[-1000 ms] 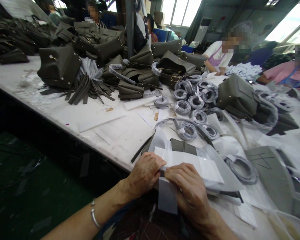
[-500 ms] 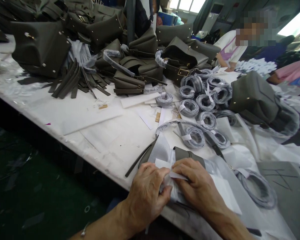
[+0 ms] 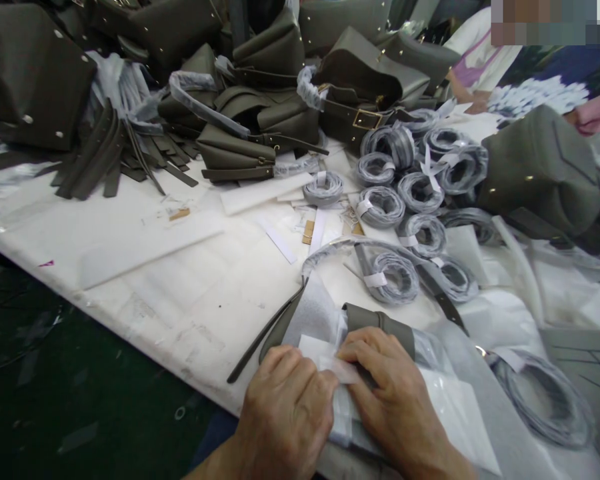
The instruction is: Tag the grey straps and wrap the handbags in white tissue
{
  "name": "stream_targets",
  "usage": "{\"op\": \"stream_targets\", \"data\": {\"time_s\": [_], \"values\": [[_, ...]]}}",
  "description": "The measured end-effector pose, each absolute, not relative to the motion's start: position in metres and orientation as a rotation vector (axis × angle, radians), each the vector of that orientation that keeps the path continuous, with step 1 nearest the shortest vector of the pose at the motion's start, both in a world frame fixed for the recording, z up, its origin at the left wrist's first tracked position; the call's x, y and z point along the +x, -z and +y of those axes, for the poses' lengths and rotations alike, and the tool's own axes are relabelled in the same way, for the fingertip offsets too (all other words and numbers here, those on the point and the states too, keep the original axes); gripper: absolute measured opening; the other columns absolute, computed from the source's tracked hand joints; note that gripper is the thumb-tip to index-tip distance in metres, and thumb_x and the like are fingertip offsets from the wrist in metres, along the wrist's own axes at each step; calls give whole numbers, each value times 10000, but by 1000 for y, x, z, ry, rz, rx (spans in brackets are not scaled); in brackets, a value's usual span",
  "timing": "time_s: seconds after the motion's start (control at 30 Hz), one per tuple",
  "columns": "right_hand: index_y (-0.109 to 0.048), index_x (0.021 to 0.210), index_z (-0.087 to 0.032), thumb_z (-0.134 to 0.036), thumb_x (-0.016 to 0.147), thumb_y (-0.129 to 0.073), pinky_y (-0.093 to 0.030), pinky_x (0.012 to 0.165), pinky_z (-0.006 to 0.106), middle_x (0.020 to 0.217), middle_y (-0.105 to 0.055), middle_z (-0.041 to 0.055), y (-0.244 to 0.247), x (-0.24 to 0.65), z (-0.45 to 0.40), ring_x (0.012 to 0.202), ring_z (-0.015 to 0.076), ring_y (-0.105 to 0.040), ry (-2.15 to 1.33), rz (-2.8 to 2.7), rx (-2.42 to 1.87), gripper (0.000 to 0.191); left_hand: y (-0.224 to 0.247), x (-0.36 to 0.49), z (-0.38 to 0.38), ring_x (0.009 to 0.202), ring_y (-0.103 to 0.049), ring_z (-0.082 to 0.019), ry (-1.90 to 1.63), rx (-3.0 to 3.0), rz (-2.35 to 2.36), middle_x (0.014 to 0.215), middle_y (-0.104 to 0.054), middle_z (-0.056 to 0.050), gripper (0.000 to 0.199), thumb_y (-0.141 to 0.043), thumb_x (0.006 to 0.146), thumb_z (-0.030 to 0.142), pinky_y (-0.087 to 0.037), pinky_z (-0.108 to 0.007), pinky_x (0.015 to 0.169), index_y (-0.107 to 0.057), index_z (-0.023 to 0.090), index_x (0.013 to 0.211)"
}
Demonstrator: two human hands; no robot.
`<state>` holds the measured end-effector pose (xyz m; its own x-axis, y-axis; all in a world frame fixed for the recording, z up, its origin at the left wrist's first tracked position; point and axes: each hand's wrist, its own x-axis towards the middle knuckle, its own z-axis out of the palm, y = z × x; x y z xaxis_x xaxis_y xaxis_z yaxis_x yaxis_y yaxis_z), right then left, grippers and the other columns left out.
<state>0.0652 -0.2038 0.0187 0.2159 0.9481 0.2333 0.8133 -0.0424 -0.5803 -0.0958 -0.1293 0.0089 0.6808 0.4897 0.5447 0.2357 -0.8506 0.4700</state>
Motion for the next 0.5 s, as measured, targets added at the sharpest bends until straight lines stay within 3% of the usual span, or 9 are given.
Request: {"op": "stream_targets", "data": {"time_s": [0.13,0.33,0.5], "values": [[-592,761,-221,-189,913,-585,-396,713,332,772,-607,16,-18,64,-202,748,181,-549,-283,-1616,-1893,155,-18,-96,-134,923,-649,-188,-1044,2657,442,891,-699,-48,205,-464,915,114,-488,-374,957,-646,161,998],[-575,736,-213,-201,897,-617,-400,715,328,766,-593,9,-20,63,-200,751,184,-545,-203,-1653,-1949,167,-14,-92,-147,848,-643,-220,-922,2759,397,946,-707,-96,298,-408,1004,291,-502,-362,788,-649,119,1036],[-561,691,-209,-211,875,-651,-424,673,295,739,-570,0,-28,64,-194,706,167,-572,-124,-1719,-2098,205,-10,-97,-151,957,-628,-246,-853,2762,384,1103,-684,-112,373,-415,1013,380,-466,-397,864,-616,90,1134]]}}
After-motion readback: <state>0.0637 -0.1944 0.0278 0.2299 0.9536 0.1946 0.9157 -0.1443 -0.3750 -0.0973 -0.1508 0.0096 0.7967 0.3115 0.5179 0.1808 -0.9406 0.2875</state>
